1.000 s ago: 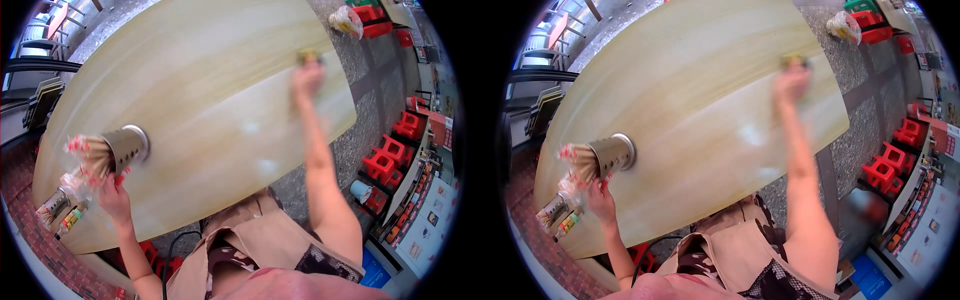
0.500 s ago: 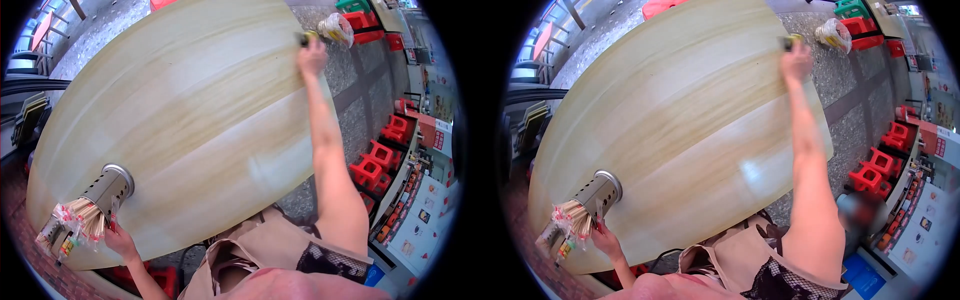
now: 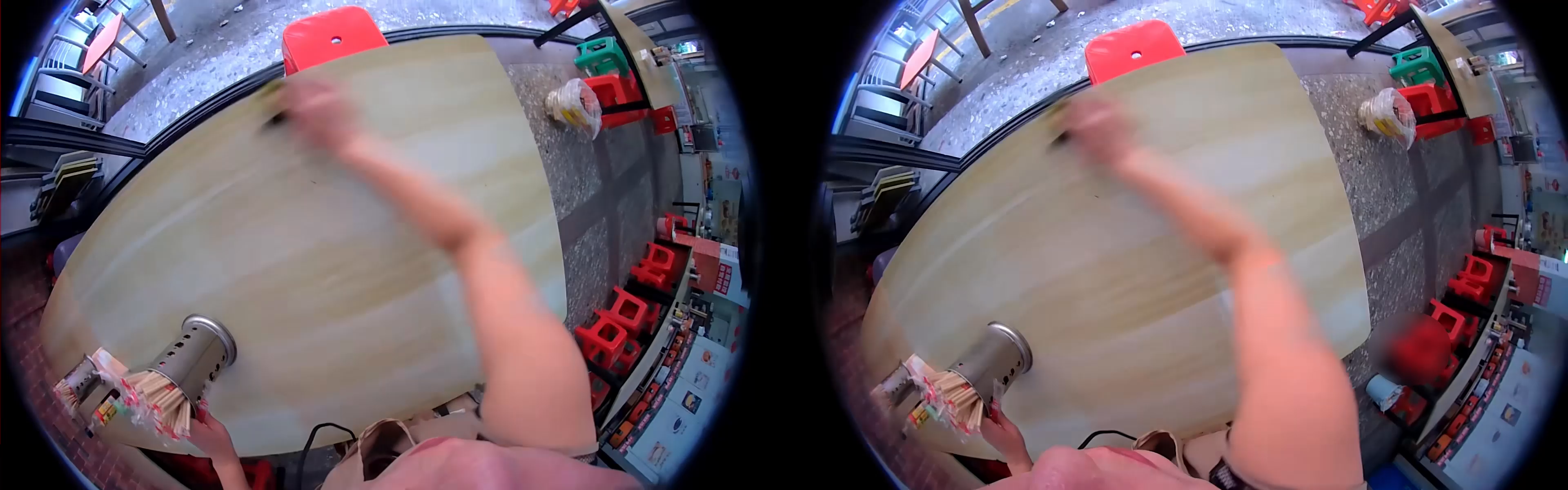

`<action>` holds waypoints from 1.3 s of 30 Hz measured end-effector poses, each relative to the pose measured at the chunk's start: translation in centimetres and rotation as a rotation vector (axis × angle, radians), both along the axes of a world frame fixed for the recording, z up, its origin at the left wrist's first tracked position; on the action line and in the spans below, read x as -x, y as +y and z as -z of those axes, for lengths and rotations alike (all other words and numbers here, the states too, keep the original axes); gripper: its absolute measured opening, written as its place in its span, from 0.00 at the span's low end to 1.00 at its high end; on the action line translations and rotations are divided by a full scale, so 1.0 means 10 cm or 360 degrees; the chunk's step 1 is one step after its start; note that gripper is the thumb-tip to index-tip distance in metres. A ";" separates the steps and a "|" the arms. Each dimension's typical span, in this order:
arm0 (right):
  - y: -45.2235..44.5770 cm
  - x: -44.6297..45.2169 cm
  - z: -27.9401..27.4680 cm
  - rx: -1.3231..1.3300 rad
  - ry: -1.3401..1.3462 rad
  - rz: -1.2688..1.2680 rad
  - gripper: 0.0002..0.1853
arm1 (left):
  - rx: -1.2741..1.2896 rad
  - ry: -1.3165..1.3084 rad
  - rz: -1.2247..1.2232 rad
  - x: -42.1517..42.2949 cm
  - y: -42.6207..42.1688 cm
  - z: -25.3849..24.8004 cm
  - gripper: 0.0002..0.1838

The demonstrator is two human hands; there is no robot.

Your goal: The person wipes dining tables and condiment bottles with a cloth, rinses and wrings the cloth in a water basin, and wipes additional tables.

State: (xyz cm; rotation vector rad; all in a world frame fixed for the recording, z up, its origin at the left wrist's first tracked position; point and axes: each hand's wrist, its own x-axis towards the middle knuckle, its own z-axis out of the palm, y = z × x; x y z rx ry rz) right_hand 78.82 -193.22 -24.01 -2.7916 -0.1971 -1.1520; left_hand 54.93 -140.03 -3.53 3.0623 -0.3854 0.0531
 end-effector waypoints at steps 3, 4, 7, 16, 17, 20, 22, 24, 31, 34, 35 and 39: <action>-1.83 0.95 -0.77 -0.0247 0.0250 0.0929 0.13 | 0.0132 0.0095 -0.0189 0.03 0.11 0.09 0.22; -2.13 1.18 -0.79 -0.0141 0.0208 0.1161 0.12 | 0.0157 0.0141 -0.0190 0.04 0.17 0.13 0.24; -1.92 1.14 -0.82 -0.0215 0.0156 0.1004 0.09 | 0.0068 -0.0071 0.0019 -0.07 0.05 0.13 0.20; 1.40 0.67 -0.76 -0.0609 -0.0101 -0.0282 0.02 | 0.0212 -0.0027 -0.0093 -0.26 -0.37 -0.07 0.19; 1.07 0.63 -0.73 -0.0687 -0.0090 -0.0143 0.01 | 0.0239 -0.0145 0.0009 -0.26 -0.39 -0.10 0.18; -0.58 0.84 -0.62 -0.0520 0.0105 0.0457 0.03 | 0.0219 -0.0076 -0.0028 -0.25 -0.33 -0.09 0.18; -1.59 1.42 -0.72 -0.0355 0.0031 0.1141 0.10 | 0.0245 -0.0052 -0.0052 -0.25 -0.37 -0.10 0.19; -1.88 2.33 -0.94 -0.0488 0.0128 0.1524 0.18 | 0.0271 -0.0022 -0.0071 -0.28 -0.32 -0.09 0.19; -0.62 5.74 -0.80 -0.0318 0.0375 0.2202 0.24 | 0.0060 -0.0178 0.0145 -0.30 0.17 0.09 0.17; -0.39 5.85 -0.53 -0.0361 0.0342 0.2435 0.24 | -0.0239 -0.0099 0.0112 -0.12 0.73 0.18 0.16; -0.32 5.64 -0.48 -0.0353 0.0353 0.2327 0.24 | -0.0380 0.0116 -0.0025 -0.07 0.85 0.22 0.17; 0.46 4.24 -0.60 -0.0439 0.0204 0.1548 0.22 | 0.0061 -0.0231 0.0253 0.69 1.80 -0.04 0.18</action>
